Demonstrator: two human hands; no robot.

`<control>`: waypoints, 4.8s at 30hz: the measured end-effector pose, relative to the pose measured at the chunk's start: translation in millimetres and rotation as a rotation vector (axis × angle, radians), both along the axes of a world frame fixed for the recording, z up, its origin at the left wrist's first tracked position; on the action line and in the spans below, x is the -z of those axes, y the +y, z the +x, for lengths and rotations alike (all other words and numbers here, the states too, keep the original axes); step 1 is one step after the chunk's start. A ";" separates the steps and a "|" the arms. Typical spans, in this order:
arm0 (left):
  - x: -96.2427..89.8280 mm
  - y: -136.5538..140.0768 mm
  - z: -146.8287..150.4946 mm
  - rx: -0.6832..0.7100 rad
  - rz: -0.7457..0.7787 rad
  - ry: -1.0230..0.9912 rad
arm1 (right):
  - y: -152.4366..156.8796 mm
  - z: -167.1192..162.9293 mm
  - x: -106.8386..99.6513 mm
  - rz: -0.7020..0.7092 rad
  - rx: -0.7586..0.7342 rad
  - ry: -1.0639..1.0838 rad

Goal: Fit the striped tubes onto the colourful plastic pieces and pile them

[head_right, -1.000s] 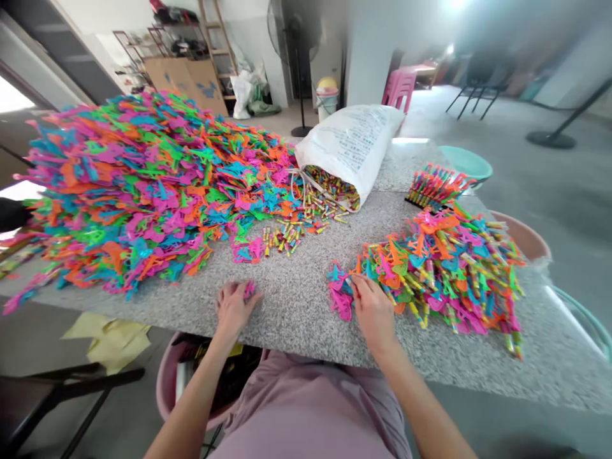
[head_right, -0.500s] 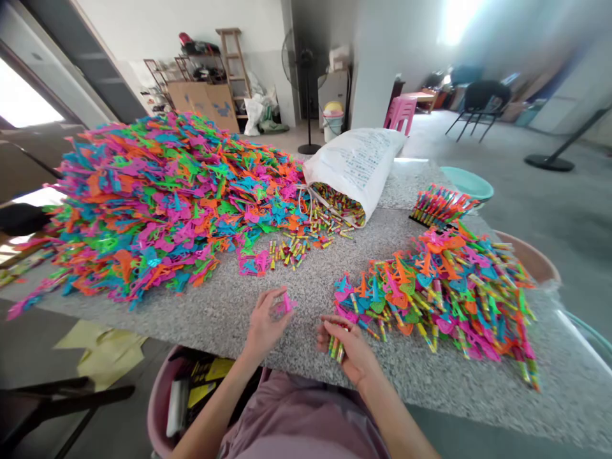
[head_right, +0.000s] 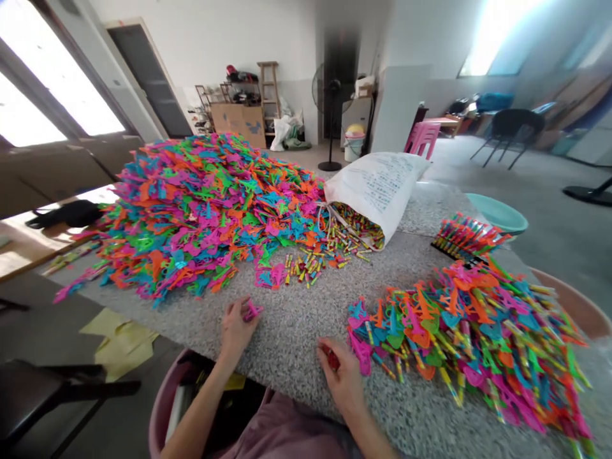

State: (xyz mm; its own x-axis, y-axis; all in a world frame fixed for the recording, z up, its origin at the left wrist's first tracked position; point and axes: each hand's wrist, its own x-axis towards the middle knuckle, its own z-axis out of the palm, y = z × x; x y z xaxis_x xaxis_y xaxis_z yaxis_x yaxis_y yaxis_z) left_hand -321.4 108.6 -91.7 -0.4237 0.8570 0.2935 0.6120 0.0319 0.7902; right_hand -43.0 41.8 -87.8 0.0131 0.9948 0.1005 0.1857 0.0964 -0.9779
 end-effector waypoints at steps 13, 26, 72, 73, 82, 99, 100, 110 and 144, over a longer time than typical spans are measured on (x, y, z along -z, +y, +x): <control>-37.2 -47.2 152.6 0.700 -0.074 -0.208 | 14.5 9.6 -21.1 -0.224 0.096 0.154; -10.7 76.5 67.1 0.056 -0.253 0.482 | -47.4 89.8 -56.7 -0.177 0.369 0.049; -37.5 -97.2 12.4 0.518 -0.601 -0.206 | 82.6 -65.2 -31.7 -0.121 -0.001 -0.242; -49.3 -83.2 30.7 0.412 -0.407 -0.263 | 71.0 -61.6 -36.2 -0.132 -0.010 -0.191; -61.6 -14.5 120.2 0.541 -0.171 -0.496 | 8.5 23.7 -57.4 -0.348 0.053 0.073; -81.2 -39.1 144.1 0.730 -0.460 -0.607 | 4.9 53.6 -67.3 -0.201 -0.020 0.028; -82.2 -38.3 144.6 0.733 -0.454 -0.593 | 3.4 54.1 -68.3 -0.189 -0.027 0.009; -83.5 -34.9 147.3 0.743 -0.466 -0.644 | 0.7 58.9 -71.9 -0.103 -0.074 -0.112; -37.4 -34.9 165.7 0.700 -0.305 -0.558 | -12.2 66.3 -55.2 -0.263 0.001 -0.089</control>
